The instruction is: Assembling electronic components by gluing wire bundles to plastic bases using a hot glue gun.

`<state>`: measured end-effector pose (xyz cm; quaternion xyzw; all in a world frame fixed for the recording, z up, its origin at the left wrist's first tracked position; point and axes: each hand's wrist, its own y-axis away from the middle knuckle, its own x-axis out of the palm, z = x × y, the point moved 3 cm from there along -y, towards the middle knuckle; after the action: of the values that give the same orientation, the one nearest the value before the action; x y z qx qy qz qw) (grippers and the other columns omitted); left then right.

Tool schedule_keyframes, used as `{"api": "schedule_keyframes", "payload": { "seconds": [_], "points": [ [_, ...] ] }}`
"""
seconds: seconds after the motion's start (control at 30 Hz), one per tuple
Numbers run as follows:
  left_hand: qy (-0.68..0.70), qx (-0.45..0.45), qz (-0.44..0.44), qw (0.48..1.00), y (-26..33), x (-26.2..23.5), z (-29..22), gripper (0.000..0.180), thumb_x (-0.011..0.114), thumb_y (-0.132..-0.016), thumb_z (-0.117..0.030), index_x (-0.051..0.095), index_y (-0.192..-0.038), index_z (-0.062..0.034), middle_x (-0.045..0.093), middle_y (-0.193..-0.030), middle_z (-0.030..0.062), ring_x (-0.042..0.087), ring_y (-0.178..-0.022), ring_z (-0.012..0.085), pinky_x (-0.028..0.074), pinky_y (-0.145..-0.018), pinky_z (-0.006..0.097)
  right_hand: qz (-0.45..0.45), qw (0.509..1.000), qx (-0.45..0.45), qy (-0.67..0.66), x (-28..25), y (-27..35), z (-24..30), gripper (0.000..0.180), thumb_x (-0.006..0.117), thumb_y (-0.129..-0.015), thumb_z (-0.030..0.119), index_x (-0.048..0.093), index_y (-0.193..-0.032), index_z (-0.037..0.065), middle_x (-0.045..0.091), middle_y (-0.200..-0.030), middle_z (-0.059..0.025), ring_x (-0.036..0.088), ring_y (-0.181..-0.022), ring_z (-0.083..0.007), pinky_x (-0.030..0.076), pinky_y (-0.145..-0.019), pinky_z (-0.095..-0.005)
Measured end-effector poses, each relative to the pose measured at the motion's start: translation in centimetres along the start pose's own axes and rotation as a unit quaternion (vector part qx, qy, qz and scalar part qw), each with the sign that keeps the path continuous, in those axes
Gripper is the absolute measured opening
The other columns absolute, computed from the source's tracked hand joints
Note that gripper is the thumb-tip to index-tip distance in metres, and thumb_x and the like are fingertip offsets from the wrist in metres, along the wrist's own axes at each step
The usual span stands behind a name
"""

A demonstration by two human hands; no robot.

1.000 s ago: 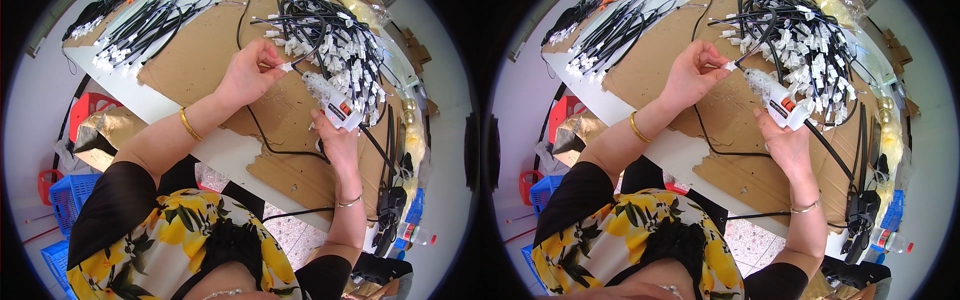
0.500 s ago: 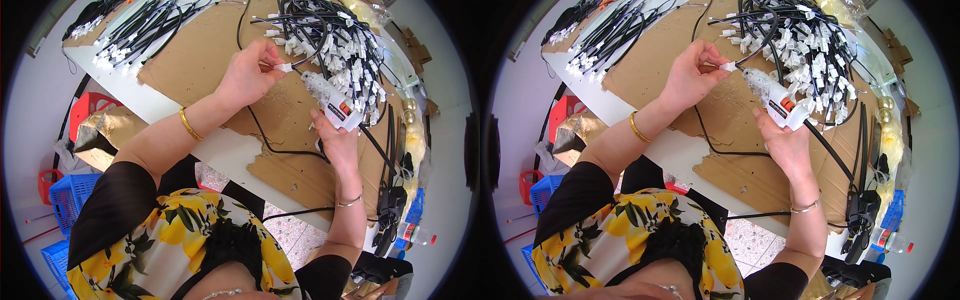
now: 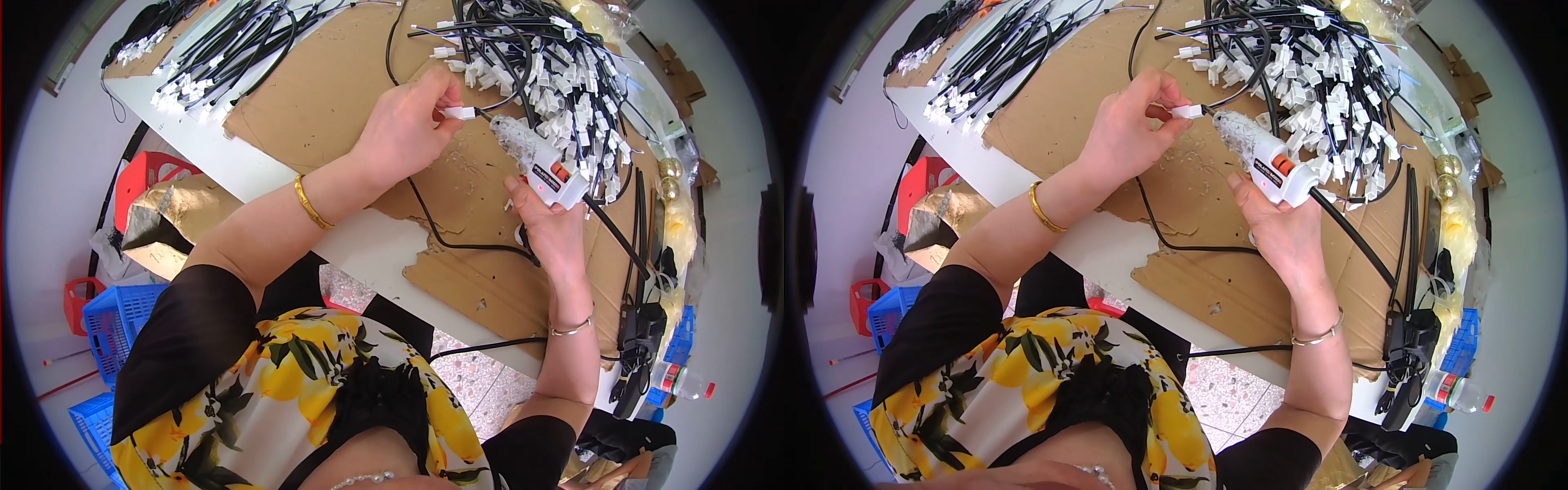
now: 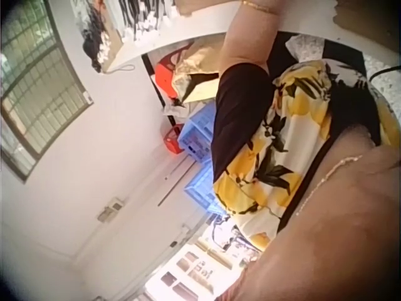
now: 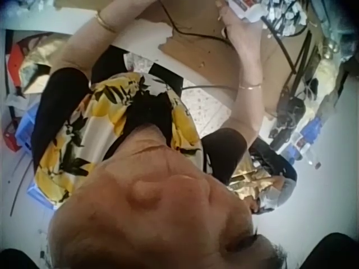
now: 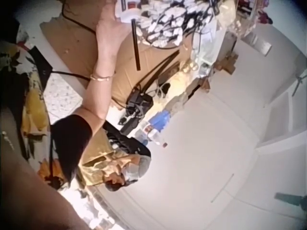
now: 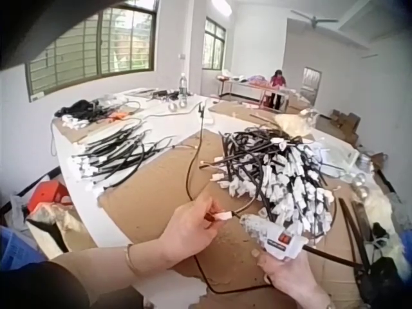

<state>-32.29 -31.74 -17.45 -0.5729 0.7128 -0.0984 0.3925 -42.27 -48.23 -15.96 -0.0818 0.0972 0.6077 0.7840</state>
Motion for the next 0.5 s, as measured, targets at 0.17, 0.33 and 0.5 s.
{"api": "schedule_keyframes", "payload": {
  "seconds": [0.17, 0.33, 0.5],
  "points": [
    [-0.028, 0.021, -0.009, 0.999, 0.13, 0.14, -0.12, 0.027, 0.065, -0.069, 0.004, 0.046, -0.088, -0.0027, 0.061, -0.078, 0.0067, 0.063, -0.068, 0.0209, 0.053, -0.062, 0.028, -0.002, 1.000, 0.005, 0.020, -0.01, 0.03, -0.06, 0.020, 0.066, -0.076, 0.013, 0.054, -0.088, 0.001, 0.056, -0.072, -0.0002, 0.051, -0.059, -0.0063, 0.041, -0.052, -0.0200],
    [-0.044, 0.023, -0.009, 0.999, 0.14, 0.14, -0.11, 0.026, 0.065, -0.069, 0.003, 0.047, -0.087, -0.0028, 0.061, -0.078, 0.0066, 0.063, -0.068, 0.0207, 0.053, -0.061, 0.027, 0.011, 0.999, 0.040, 0.022, -0.04, 0.15, -0.06, 0.022, 0.066, -0.076, 0.012, 0.054, -0.091, 0.001, 0.056, -0.076, -0.0003, 0.050, -0.063, -0.0060, 0.041, -0.054, -0.0200],
    [-0.036, 0.020, -0.009, 0.999, 0.11, 0.19, -0.10, 0.025, 0.065, -0.069, 0.003, 0.048, -0.087, -0.0029, 0.060, -0.078, 0.0066, 0.063, -0.068, 0.0203, 0.053, -0.062, 0.027, 0.008, 0.999, 0.041, 0.017, -0.10, 0.26, 0.19, 0.025, 0.066, -0.076, 0.012, 0.054, -0.094, -0.001, 0.056, -0.080, -0.0006, 0.050, -0.067, -0.0058, 0.041, -0.058, -0.0201]
  ]
}}
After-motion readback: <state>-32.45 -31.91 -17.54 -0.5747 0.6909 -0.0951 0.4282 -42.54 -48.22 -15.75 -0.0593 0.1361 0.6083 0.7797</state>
